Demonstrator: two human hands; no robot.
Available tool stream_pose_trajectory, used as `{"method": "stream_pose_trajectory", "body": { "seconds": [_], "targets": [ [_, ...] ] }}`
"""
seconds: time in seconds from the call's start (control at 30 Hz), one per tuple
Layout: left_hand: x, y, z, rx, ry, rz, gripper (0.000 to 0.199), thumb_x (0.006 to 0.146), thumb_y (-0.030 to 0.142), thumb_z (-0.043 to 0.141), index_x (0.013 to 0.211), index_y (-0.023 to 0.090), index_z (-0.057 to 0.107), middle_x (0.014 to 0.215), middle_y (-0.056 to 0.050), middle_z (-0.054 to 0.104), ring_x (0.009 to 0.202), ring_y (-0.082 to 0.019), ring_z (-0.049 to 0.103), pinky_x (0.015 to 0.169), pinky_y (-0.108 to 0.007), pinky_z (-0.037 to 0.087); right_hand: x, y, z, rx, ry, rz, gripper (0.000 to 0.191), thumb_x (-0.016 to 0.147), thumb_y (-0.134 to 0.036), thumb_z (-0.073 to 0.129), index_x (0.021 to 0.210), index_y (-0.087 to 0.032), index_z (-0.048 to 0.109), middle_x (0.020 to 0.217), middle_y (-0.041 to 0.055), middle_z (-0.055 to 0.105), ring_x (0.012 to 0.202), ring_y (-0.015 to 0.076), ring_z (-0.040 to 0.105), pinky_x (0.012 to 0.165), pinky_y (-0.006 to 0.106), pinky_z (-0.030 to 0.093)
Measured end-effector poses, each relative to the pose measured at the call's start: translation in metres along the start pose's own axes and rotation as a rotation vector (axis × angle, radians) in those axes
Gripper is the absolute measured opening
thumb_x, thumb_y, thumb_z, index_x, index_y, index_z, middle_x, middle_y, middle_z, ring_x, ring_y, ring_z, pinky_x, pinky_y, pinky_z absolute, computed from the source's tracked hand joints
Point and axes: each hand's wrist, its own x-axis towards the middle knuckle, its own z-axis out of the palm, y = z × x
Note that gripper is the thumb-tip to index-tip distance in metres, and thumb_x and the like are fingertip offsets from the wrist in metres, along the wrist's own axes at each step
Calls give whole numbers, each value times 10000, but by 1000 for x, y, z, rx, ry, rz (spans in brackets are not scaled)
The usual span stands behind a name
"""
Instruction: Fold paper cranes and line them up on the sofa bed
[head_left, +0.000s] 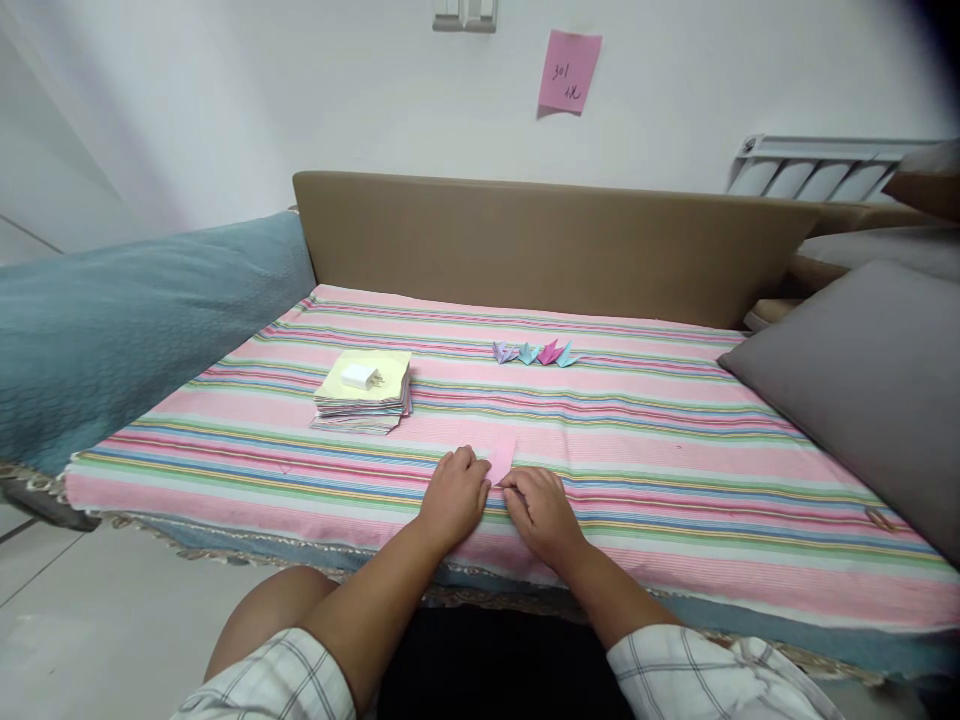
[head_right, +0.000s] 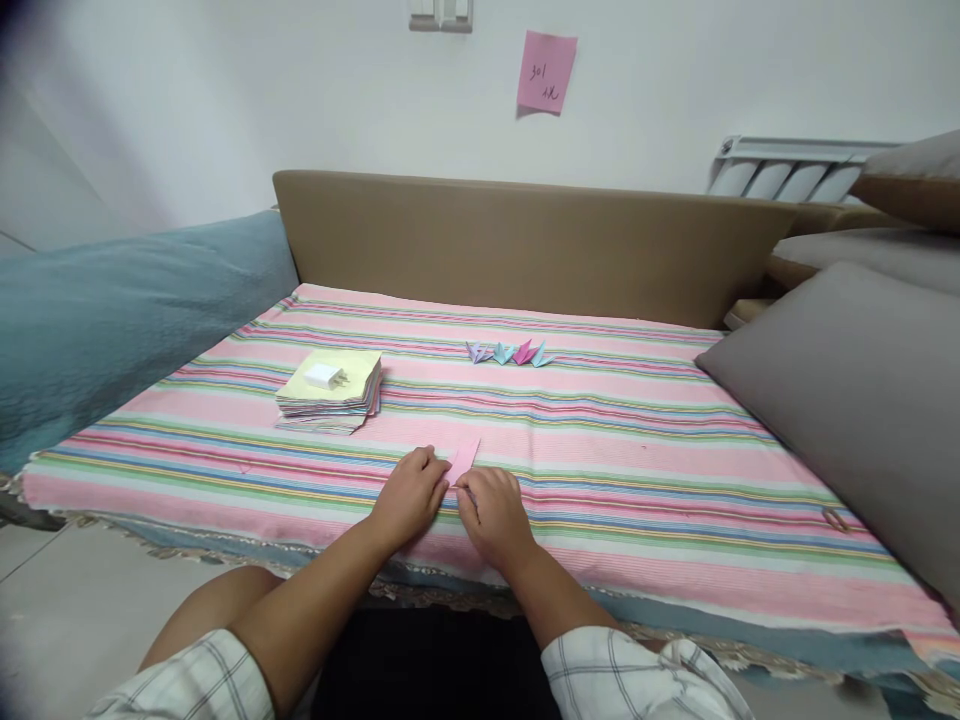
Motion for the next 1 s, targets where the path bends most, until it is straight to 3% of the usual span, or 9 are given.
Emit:
{"method": "stream_pose_trajectory", "body": {
  "seconds": [0.07, 0.2, 0.33, 0.47, 0.67, 0.77, 0.87, 1.0],
  "targets": [
    [1, -3, -2, -23, -13, 28, 238, 835, 185, 481, 1044, 208, 592, 971, -72, 498, 992, -219, 480, 897, -386, 407, 4, 8, 1, -42, 60, 14, 182, 875, -241, 418, 936, -214, 587, 1086, 69, 609, 1034, 207, 514, 888, 368, 351],
    [4, -13, -6, -66, -56, 102, 277, 860, 181, 433, 1068, 232, 607, 925, -54, 490, 895, -186, 480, 804, -333, 417, 12, 19, 3, -59, -15, -11, 213, 875, -184, 381, 938, -220, 581, 1316, 67, 507, 1266, 229, 376, 1012, 463, 268],
    [7, -21, -9, -81, -99, 124, 293, 867, 189, 418, 1063, 269, 621, 917, -28, 480, 860, -163, 447, 768, -289, 389, 14, 19, 2, -22, -83, -23, 210, 879, -182, 380, 923, -231, 579, 1203, 53, 595, 1181, 207, 467, 1003, 467, 273],
    [9, -19, -12, -80, -95, 120, 271, 844, 178, 446, 1022, 255, 635, 932, -23, 492, 865, -165, 439, 773, -286, 368, 13, 14, 0, -31, -57, 5, 168, 867, -200, 430, 899, -244, 589, 1077, 34, 641, 1056, 200, 528, 916, 412, 328],
    [10, -10, -11, 19, -69, 174, 197, 881, 216, 437, 875, 187, 632, 914, -39, 529, 894, -189, 445, 783, -307, 362, 11, 9, 0, -96, -36, 1, 149, 832, -185, 470, 923, -229, 579, 1042, 37, 651, 996, 203, 539, 902, 397, 328],
    [10, -8, -10, 78, -99, 206, 183, 886, 214, 445, 881, 185, 626, 941, -51, 544, 913, -206, 450, 786, -322, 361, 10, 11, 2, -138, -11, -61, 147, 836, -176, 472, 904, -226, 592, 1118, 47, 636, 1063, 216, 516, 946, 423, 307],
    [10, -8, -8, 64, -126, 176, 192, 895, 217, 432, 873, 191, 621, 911, -44, 549, 877, -192, 461, 769, -307, 363, 10, 14, 4, -156, 0, -136, 147, 843, -172, 472, 871, -218, 608, 1159, 59, 624, 1098, 220, 504, 967, 428, 313],
    [10, -11, -4, -35, -113, 108, 245, 913, 229, 392, 823, 193, 618, 828, -25, 536, 805, -164, 473, 715, -276, 363, 12, 16, 3, -115, -51, -140, 146, 847, -164, 470, 883, -212, 604, 1054, 49, 660, 993, 198, 555, 895, 382, 388]
  ]
}}
